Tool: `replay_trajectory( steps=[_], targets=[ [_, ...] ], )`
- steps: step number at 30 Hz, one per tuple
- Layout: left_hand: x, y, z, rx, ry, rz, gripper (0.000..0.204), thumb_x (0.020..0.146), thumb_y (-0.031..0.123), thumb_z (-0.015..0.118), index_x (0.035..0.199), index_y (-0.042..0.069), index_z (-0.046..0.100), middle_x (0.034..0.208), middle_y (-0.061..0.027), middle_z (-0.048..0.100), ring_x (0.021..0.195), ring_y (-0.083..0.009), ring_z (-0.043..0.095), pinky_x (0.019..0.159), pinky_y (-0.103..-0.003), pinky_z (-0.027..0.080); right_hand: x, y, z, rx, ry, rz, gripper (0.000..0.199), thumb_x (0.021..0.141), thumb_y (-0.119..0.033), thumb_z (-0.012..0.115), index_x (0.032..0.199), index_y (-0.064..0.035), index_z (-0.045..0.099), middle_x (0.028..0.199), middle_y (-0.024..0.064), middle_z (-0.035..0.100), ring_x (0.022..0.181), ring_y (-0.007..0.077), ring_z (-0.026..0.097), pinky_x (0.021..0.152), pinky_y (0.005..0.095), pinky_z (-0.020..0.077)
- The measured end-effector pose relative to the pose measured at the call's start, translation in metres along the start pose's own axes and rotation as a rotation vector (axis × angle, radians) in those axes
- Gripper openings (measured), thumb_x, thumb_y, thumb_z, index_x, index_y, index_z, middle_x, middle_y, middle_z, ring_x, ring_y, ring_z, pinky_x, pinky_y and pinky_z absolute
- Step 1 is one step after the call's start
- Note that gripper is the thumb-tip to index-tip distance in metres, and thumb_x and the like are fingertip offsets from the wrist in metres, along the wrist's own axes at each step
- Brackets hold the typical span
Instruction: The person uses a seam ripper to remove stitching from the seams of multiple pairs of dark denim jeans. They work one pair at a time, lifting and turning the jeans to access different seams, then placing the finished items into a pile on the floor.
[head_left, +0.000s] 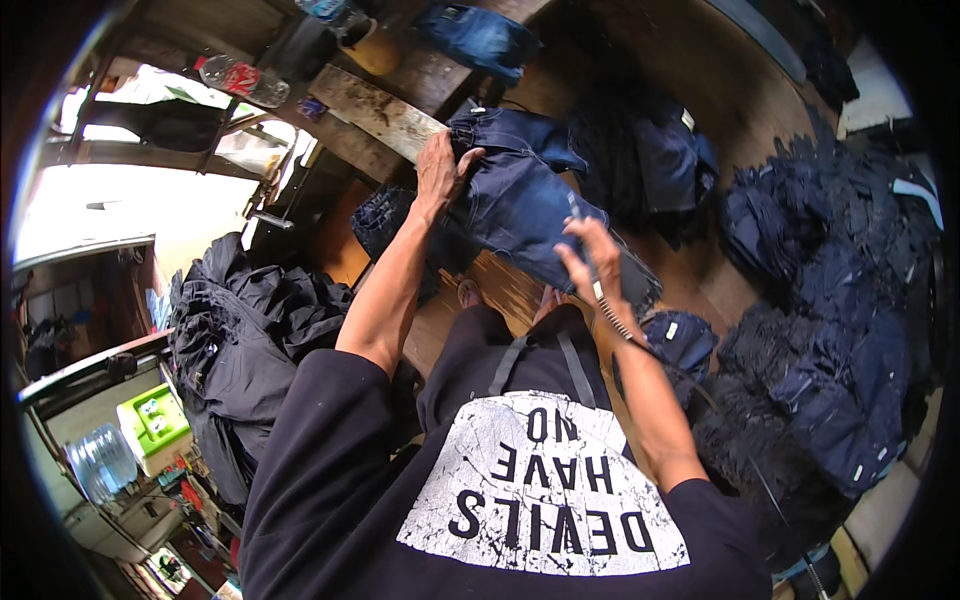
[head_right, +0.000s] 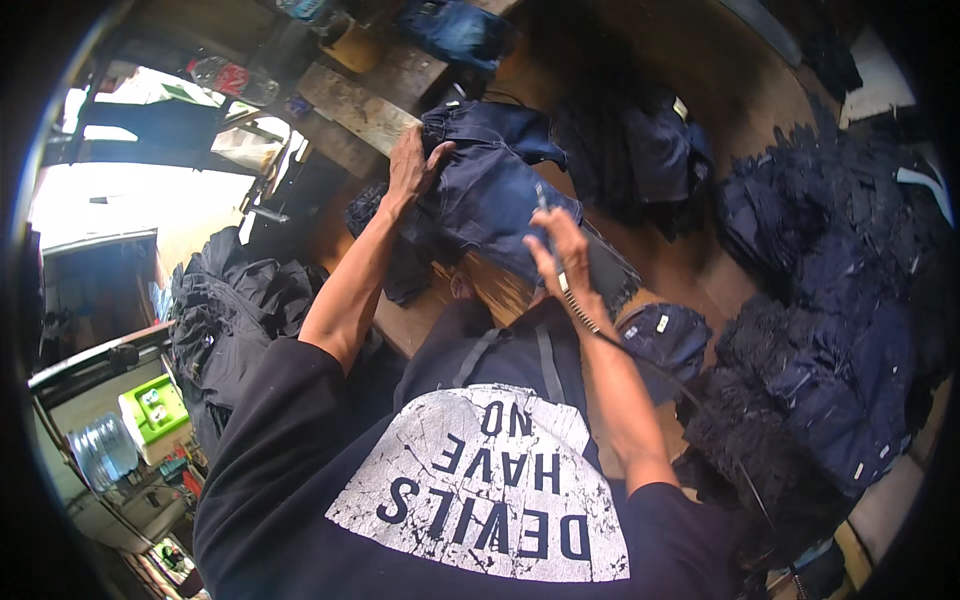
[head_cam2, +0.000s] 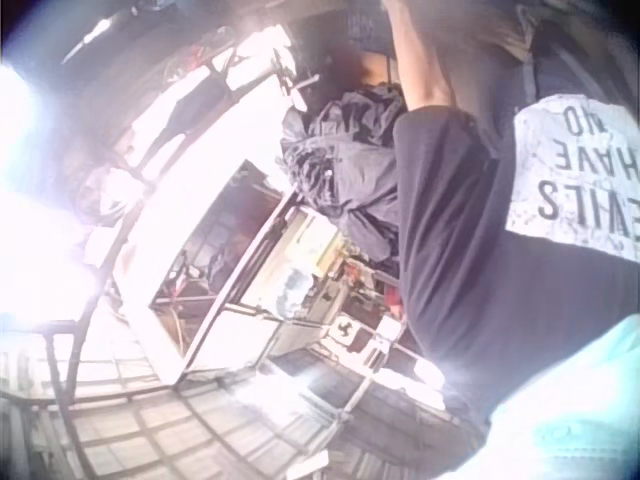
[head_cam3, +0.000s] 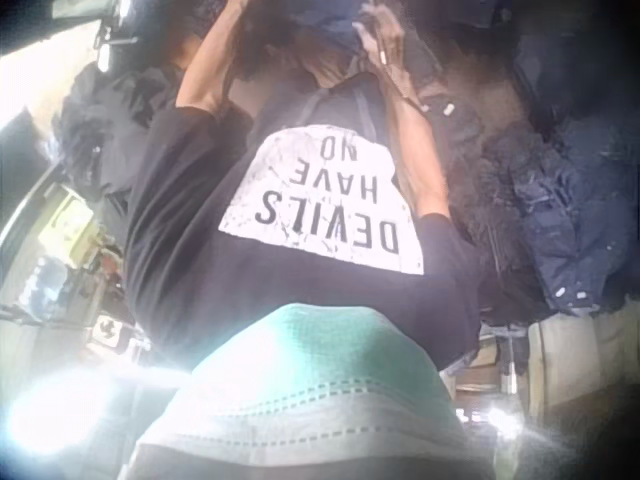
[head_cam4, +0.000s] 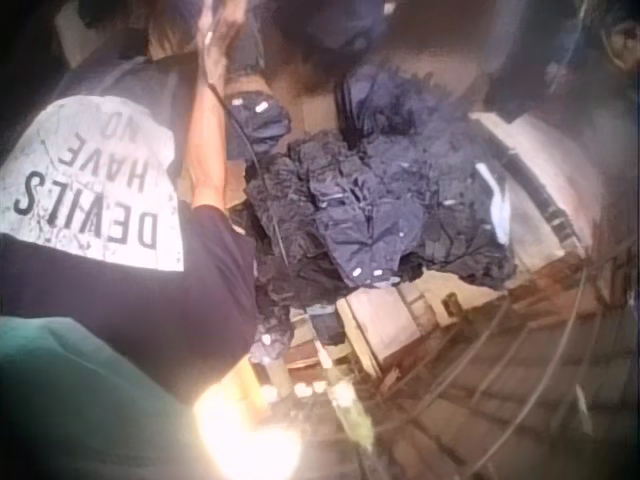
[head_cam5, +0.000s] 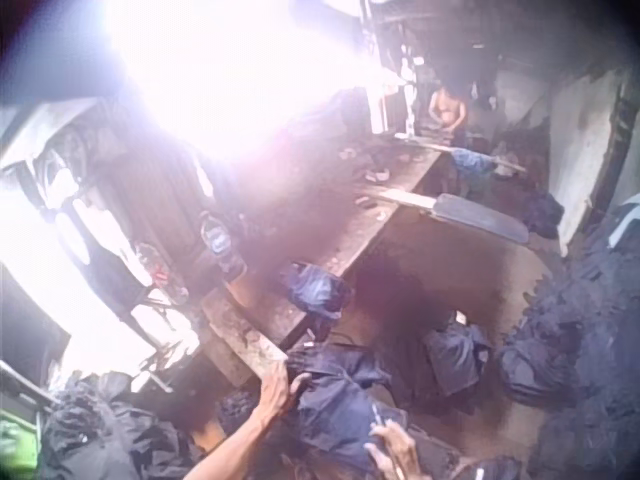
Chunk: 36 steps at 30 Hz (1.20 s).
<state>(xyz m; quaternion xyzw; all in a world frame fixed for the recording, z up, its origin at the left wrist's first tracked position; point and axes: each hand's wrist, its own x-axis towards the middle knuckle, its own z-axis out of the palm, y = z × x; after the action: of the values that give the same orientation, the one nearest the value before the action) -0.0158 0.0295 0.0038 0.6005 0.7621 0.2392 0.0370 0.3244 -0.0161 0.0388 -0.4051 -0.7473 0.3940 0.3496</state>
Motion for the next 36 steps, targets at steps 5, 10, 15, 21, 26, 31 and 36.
replay_trajectory(
  steps=[5,10,15,21,26,31,36],
  targets=[
    [-0.058,0.016,-0.038,-0.226,0.136,-0.131,0.07,0.089,0.037,0.087,0.141,0.001,0.057,0.129,-0.0207,0.06,0.126,-0.0406,0.056,0.106,-0.051,0.046,-0.014,0.005,0.051,-0.083,0.168,0.023,0.04,0.086,-0.007,0.089,0.121,-0.0044,0.069,0.131,0.021,0.074,0.133,0.0456,0.066,0.121,0.0535,0.0477],
    [-0.096,0.031,-0.04,-0.29,-0.144,-0.163,0.064,0.081,0.035,0.094,0.128,-0.001,0.07,0.111,-0.0181,0.071,0.111,-0.0369,0.063,0.106,-0.047,0.05,-0.015,0.014,0.059,-0.236,0.234,0.008,0.035,0.087,-0.013,0.092,0.114,-0.0047,0.072,0.12,0.0187,0.079,0.118,0.0416,0.074,0.116,0.0497,0.0521],
    [-0.077,0.018,-0.04,-0.552,-0.281,-0.372,0.069,0.078,0.024,0.098,0.134,0.004,0.064,0.108,-0.0152,0.079,0.096,-0.0332,0.076,0.089,-0.044,0.06,0.01,-0.022,0.059,0.043,0.356,0.031,0.023,0.106,-0.019,0.075,0.119,0.0,0.076,0.103,0.0145,0.084,0.095,0.0221,0.081,0.088,0.035,0.0626],
    [-0.099,0.015,-0.04,-0.66,-0.139,-0.398,0.075,0.078,0.006,0.094,0.139,0.006,0.051,0.098,-0.0128,0.077,0.086,-0.0256,0.073,0.081,-0.039,0.06,0.066,-0.036,0.097,0.128,0.019,0.044,0.029,0.097,-0.007,0.077,0.123,0.0043,0.073,0.108,0.0176,0.084,0.103,0.0241,0.082,0.088,0.0343,0.0651],
    [-0.102,0.012,-0.033,-0.762,-0.122,-0.452,0.073,0.078,0.008,0.097,0.137,0.008,0.055,0.099,-0.0068,0.076,0.087,-0.0149,0.069,0.08,-0.03,0.057,0.085,-0.005,0.119,0.117,-0.06,-0.264,0.025,0.082,-0.001,0.079,0.106,0.005,0.08,0.101,0.0184,0.084,0.096,0.0316,0.084,0.088,0.0373,0.067],
    [-0.105,0.003,-0.032,-0.92,-0.186,-0.543,0.074,0.079,0.001,0.095,0.14,0.008,0.054,0.103,-0.0044,0.076,0.089,-0.0078,0.066,0.077,-0.024,0.055,0.076,0.015,0.115,0.162,-0.201,-0.378,0.025,0.087,0.001,0.073,0.111,0.0101,0.075,0.107,0.0269,0.081,0.106,0.0386,0.081,0.104,0.0521,0.0639],
    [-0.108,-0.007,-0.027,-0.989,-0.223,-0.523,0.081,0.081,-0.003,0.094,0.147,0.006,0.047,0.107,-0.009,0.074,0.09,-0.009,0.069,0.076,-0.023,0.055,0.076,0.018,0.118,0.139,-0.22,-0.395,0.025,0.088,-0.002,0.074,0.109,0.0099,0.075,0.107,0.0297,0.08,0.11,0.042,0.08,0.105,0.0539,0.0623]
  ],
)
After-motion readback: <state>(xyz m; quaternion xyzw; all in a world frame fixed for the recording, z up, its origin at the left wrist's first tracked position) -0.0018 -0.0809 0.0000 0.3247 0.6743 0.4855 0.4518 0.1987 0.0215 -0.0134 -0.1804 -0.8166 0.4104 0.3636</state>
